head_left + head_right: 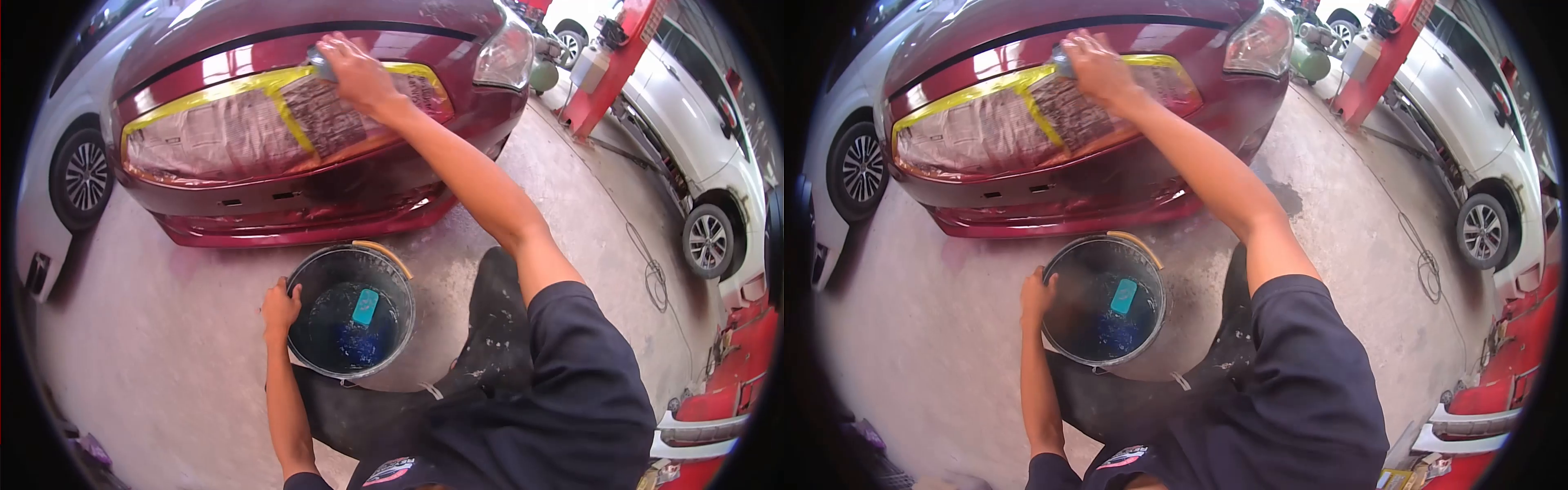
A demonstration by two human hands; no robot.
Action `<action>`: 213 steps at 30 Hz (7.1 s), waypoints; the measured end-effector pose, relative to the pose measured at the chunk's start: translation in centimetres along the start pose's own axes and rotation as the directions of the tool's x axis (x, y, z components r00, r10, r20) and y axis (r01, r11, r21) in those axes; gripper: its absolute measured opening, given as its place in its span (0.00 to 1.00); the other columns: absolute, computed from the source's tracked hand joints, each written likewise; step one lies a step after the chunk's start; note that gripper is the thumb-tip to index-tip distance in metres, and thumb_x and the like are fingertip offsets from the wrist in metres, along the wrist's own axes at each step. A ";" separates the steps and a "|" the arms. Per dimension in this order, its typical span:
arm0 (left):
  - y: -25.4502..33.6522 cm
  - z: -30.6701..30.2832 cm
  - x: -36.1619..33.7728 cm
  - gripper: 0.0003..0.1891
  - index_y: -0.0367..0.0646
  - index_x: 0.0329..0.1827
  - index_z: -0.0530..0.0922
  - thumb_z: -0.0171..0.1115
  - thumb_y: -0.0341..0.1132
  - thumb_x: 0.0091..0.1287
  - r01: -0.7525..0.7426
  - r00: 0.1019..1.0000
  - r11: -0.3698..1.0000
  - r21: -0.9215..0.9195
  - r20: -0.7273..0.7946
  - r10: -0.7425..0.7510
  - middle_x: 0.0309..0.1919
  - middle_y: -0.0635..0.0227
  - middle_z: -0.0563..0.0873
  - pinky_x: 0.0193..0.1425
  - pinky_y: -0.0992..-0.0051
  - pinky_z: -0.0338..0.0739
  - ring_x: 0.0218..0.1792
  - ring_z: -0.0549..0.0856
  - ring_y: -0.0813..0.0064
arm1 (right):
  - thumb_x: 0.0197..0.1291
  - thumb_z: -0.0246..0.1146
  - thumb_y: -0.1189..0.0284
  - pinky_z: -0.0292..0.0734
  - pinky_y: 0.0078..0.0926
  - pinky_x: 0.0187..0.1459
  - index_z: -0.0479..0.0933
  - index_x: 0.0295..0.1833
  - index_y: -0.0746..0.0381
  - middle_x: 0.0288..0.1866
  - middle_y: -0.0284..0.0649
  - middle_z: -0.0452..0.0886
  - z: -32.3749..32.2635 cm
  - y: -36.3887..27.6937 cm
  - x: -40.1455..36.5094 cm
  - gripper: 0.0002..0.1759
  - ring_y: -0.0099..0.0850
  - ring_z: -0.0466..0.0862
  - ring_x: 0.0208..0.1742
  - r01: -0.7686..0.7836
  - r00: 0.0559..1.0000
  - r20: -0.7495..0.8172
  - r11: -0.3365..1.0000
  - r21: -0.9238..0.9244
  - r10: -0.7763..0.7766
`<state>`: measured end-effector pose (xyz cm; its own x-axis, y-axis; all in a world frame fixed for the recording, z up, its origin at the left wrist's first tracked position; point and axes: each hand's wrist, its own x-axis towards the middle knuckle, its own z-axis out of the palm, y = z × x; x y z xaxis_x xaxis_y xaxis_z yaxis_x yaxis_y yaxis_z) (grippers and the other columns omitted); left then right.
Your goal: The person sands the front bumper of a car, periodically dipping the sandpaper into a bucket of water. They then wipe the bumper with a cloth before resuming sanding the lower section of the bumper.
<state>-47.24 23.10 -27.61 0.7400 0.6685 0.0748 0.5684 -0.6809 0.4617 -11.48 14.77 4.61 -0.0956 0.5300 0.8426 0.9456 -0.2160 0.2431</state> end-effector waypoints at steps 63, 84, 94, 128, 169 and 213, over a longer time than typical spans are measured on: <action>5.3 -0.3 2.0 0.30 0.33 0.52 0.88 0.68 0.55 0.64 0.170 0.984 0.876 0.452 -0.029 -0.176 0.40 0.36 0.90 0.54 0.48 0.86 0.45 0.90 0.36 | 0.74 0.60 0.59 0.42 0.63 0.86 0.52 0.86 0.72 0.91 0.59 0.49 -4.3 7.2 -24.6 0.45 0.58 0.49 0.91 -0.453 0.881 -0.101 0.885 0.103 0.463; 4.1 -0.1 1.5 0.30 0.32 0.52 0.87 0.69 0.55 0.64 0.145 0.989 0.874 0.463 -0.062 -0.132 0.43 0.35 0.90 0.56 0.47 0.84 0.47 0.90 0.36 | 0.81 0.51 0.59 0.47 0.58 0.86 0.46 0.83 0.84 0.89 0.73 0.39 -3.8 3.5 -19.1 0.44 0.64 0.45 0.90 -0.802 0.565 -0.186 0.588 0.103 0.804; 4.4 -0.2 1.6 0.33 0.32 0.59 0.86 0.68 0.56 0.65 0.167 0.985 0.878 0.448 -0.033 -0.170 0.45 0.35 0.90 0.58 0.48 0.85 0.50 0.90 0.37 | 0.82 0.46 0.58 0.41 0.63 0.86 0.43 0.84 0.84 0.88 0.74 0.39 -3.2 4.7 -18.8 0.44 0.69 0.43 0.89 -0.781 0.590 -0.195 0.615 0.108 0.783; 3.9 0.1 1.2 0.32 0.32 0.57 0.87 0.69 0.56 0.65 0.151 0.988 0.902 0.404 -0.078 -0.130 0.44 0.36 0.91 0.58 0.50 0.85 0.49 0.90 0.38 | 0.81 0.50 0.54 0.37 0.63 0.86 0.49 0.85 0.79 0.90 0.66 0.43 -5.3 5.1 -18.4 0.44 0.65 0.41 0.90 -0.600 0.785 -0.079 0.786 0.149 0.614; 4.2 0.4 1.3 0.30 0.34 0.54 0.87 0.70 0.56 0.65 0.159 0.987 0.894 0.419 -0.082 -0.137 0.42 0.37 0.90 0.54 0.48 0.86 0.46 0.90 0.37 | 0.78 0.54 0.55 0.48 0.57 0.86 0.52 0.82 0.83 0.87 0.68 0.53 -6.8 14.8 -11.1 0.46 0.65 0.53 0.88 -0.559 0.820 -0.108 0.827 0.063 0.562; 5.5 -0.9 0.6 0.27 0.35 0.51 0.86 0.69 0.55 0.67 0.170 0.985 0.899 0.404 -0.076 -0.152 0.40 0.38 0.90 0.53 0.47 0.86 0.45 0.90 0.37 | 0.81 0.46 0.58 0.40 0.59 0.87 0.58 0.85 0.73 0.88 0.56 0.58 -5.8 13.6 -9.6 0.38 0.56 0.50 0.90 -0.760 0.646 -0.269 0.637 -0.132 0.714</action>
<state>-43.94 20.00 -24.24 0.6156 0.7848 0.0712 0.7818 -0.6196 0.0704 0.54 1.95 2.60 0.5301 -0.0329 0.8473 0.6338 -0.6485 -0.4217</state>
